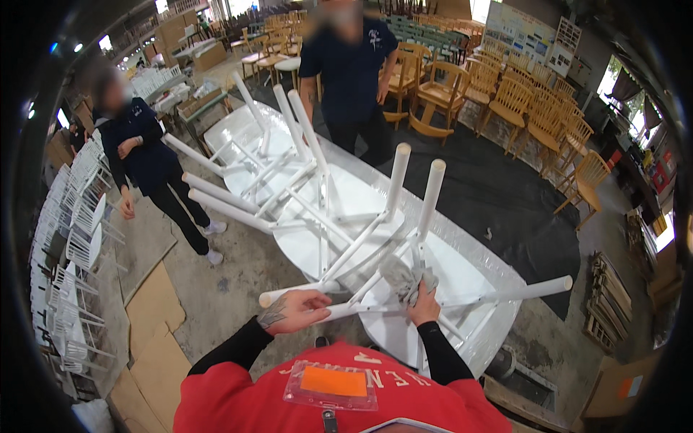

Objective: The person wipes the underside of a white plastic chair with a cloth, then places it on a wooden pallet. They repeat this process with another chair, wiping it and stacking it on the pallet. The person continues wiping and stacking chairs in a furniture warehouse.

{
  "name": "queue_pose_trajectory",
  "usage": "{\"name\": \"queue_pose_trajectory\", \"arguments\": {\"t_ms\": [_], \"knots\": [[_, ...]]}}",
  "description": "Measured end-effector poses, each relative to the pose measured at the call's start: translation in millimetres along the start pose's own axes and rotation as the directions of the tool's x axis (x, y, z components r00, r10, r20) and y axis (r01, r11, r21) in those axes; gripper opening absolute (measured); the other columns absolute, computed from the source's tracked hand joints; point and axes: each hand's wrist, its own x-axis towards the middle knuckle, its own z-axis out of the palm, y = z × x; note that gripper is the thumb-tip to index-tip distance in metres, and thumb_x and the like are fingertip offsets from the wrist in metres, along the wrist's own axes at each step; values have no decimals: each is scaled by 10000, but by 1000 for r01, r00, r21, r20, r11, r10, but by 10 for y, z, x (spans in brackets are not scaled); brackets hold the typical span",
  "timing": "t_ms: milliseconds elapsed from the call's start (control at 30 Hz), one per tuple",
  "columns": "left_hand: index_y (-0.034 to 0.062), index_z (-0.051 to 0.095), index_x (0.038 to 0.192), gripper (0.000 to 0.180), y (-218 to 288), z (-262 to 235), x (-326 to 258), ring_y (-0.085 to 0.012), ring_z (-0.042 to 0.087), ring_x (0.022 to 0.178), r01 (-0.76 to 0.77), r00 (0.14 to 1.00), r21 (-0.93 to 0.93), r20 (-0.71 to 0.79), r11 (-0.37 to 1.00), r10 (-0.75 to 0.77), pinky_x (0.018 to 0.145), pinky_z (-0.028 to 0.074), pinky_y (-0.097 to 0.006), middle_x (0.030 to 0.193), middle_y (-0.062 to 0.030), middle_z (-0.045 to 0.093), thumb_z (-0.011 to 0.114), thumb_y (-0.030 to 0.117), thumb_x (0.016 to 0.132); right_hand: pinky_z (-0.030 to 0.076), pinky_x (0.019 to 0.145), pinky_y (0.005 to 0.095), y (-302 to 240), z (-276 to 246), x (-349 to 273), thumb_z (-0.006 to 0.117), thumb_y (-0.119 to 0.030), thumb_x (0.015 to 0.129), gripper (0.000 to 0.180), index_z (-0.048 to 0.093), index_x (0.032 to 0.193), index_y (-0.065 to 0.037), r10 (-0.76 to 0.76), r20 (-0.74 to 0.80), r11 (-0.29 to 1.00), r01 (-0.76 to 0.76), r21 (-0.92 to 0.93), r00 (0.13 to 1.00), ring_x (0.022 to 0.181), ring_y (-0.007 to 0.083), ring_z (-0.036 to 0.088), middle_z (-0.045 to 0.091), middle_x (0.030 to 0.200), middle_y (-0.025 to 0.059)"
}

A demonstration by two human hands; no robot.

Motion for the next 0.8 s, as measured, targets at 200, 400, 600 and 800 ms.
{"name": "queue_pose_trajectory", "arguments": {"t_ms": [200,400,600,800], "knots": [[6,654,1256,400,-193,-14,17,-139,671,1011,65,998,-47,10,997,-65,905,535,-305,1077,-81,734,724,261,956,563,831,503,97,-112,92,800,-400,708,942,375,1521,-181,-108,22,993,106,49,994,1019,423,678,546,1317,272],[21,656,1236,404,-13,-8,73,-135,678,946,125,989,46,77,991,-128,856,536,-298,1039,-80,733,720,295,947,552,879,499,426,-143,193,797,-508,743,973,358,1512,-105,-110,156,954,59,295,982,1058,426,671,689,1197,218],[-6,619,1257,350,3,192,8,-177,688,1065,223,974,-126,75,967,-215,921,550,-314,1057,-91,719,679,76,922,525,908,477,506,-117,141,801,-455,767,812,496,1404,-54,-169,25,910,146,388,985,1070,413,657,681,1163,239],[-28,601,1269,377,26,210,-45,-183,679,1071,261,963,-168,116,951,-244,873,572,-322,1117,-133,718,687,111,929,536,784,530,504,-247,91,802,-408,734,746,505,1360,-130,-105,95,936,67,346,990,891,427,686,711,910,220]]}}
